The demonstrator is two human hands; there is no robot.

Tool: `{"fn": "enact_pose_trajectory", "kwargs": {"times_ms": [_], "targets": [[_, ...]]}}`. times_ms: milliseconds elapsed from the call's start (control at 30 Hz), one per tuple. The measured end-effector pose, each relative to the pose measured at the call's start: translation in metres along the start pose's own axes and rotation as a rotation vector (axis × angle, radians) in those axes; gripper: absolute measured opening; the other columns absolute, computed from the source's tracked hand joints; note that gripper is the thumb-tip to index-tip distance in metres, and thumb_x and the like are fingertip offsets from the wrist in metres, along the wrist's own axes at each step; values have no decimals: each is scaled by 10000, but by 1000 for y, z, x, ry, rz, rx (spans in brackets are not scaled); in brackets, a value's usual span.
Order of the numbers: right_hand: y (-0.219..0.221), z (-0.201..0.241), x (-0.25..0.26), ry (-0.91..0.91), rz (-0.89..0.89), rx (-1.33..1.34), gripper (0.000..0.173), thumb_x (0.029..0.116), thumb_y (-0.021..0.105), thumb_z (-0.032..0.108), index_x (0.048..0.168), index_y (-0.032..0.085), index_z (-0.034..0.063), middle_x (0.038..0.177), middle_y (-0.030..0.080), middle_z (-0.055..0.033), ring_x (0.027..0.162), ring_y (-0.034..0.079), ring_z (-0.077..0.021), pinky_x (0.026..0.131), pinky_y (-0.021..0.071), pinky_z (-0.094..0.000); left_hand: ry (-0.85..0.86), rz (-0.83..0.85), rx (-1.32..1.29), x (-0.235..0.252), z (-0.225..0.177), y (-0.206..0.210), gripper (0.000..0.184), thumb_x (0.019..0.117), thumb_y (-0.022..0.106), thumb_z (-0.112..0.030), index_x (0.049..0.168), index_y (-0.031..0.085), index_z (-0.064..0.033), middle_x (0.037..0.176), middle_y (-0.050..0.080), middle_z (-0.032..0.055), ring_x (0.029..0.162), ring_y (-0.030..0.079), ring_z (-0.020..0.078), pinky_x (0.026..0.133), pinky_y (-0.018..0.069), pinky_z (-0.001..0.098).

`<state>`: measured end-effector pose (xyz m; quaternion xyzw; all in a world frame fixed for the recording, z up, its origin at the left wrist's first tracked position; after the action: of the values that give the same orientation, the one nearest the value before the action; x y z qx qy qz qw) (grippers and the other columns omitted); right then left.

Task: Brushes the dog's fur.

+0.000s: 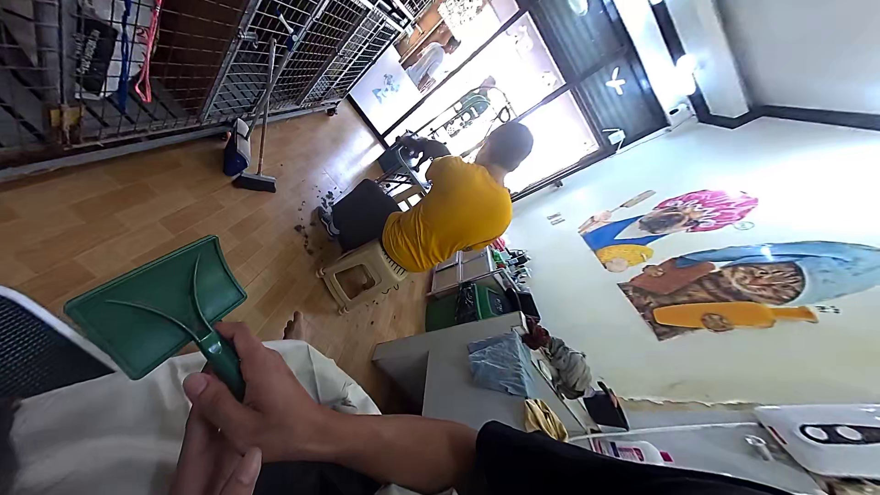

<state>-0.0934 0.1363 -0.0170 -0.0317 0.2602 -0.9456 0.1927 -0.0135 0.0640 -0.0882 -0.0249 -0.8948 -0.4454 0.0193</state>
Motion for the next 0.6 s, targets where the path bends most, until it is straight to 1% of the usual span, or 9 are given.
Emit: {"fn": "enact_pose_trajectory", "kwargs": {"times_ms": [67, 133, 167, 233, 267, 367, 500, 533, 600], "targets": [[0, 3, -1, -26, -2, -14, 451, 1019, 570, 146, 1344, 460, -146, 899, 622, -148, 729, 602, -144, 691, 553, -309, -1, 26, -48, -1, 0, -4, 814, 915, 736, -313, 1561, 270, -145, 1455, 544, -51, 1276, 575, 114, 1047, 525, 332], [1, 6, -2, -66, -3, -24, 457, 1015, 575, 141, 1338, 450, -156, 879, 616, -136, 721, 594, -136, 686, 552, -299, 7, 42, -107, -1, -1, -7, 744, 905, 743, -295, 1537, 363, -201, 1446, 567, -59, 1281, 577, 115, 1049, 521, 330], [1, 8, -3, -80, -5, -25, 461, 1011, 575, 141, 1336, 446, -160, 875, 611, -132, 721, 590, -132, 687, 550, -295, 15, 51, -128, -1, -1, -8, 722, 912, 737, -313, 1537, 391, -216, 1456, 561, -56, 1298, 563, 118, 1067, 505, 332], [2, 10, -4, -91, -9, -39, 469, 1008, 575, 145, 1336, 440, -162, 886, 609, -135, 734, 588, -137, 698, 546, -299, 6, 28, -134, 0, -2, -8, 673, 929, 716, -423, 1513, 437, -240, 1462, 562, -65, 1319, 549, 104, 1083, 490, 321], [3, 11, -5, -94, -12, -49, 468, 1007, 578, 142, 1336, 440, -161, 900, 606, -141, 743, 585, -143, 709, 545, -304, -1, 12, -129, 0, -2, -8, 643, 943, 695, -441, 1504, 453, -243, 1460, 563, -69, 1323, 543, 95, 1088, 483, 311], [5, 10, -5, -137, -31, -80, 458, 999, 593, 130, 1317, 450, -167, 898, 603, -147, 745, 582, -146, 713, 544, -302, -9, 10, -158, 0, -3, -10, 551, 966, 681, -344, 1476, 504, -230, 1422, 598, -55, 1280, 577, 92, 1059, 508, 306], [5, 16, -9, -210, -58, -141, 432, 996, 598, 122, 1295, 479, -167, 965, 626, -185, 787, 617, -178, 728, 562, -327, -1, 73, -209, -3, -9, -8, 581, 945, 712, -276, 1485, 498, -251, 1419, 606, -73, 1281, 578, 77, 1067, 499, 292], [5, 18, -10, -225, -65, -157, 432, 997, 598, 123, 1294, 483, -168, 983, 631, -193, 798, 623, -184, 733, 565, -334, 13, 92, -238, -4, -9, -10, 568, 946, 710, -257, 1479, 515, -239, 1414, 615, -62, 1280, 583, 80, 1069, 498, 290], [7, 21, -11, -258, -78, -177, 434, 1001, 605, 133, 1295, 489, -164, 1003, 639, -197, 810, 631, -183, 736, 566, -332, 68, 135, -299, -7, -3, -20, 547, 948, 703, -222, 1468, 540, -182, 1424, 619, -7, 1301, 582, 115, 1088, 491, 305]]}}
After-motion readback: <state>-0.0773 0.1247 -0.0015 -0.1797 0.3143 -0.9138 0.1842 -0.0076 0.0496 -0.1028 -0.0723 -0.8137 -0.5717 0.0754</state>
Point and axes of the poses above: each hand's wrist, its own x-axis towards the middle knuckle, its own y-axis out of the palm, z = x × y, the point moved 2 cm from there along x, towards the middle knuckle
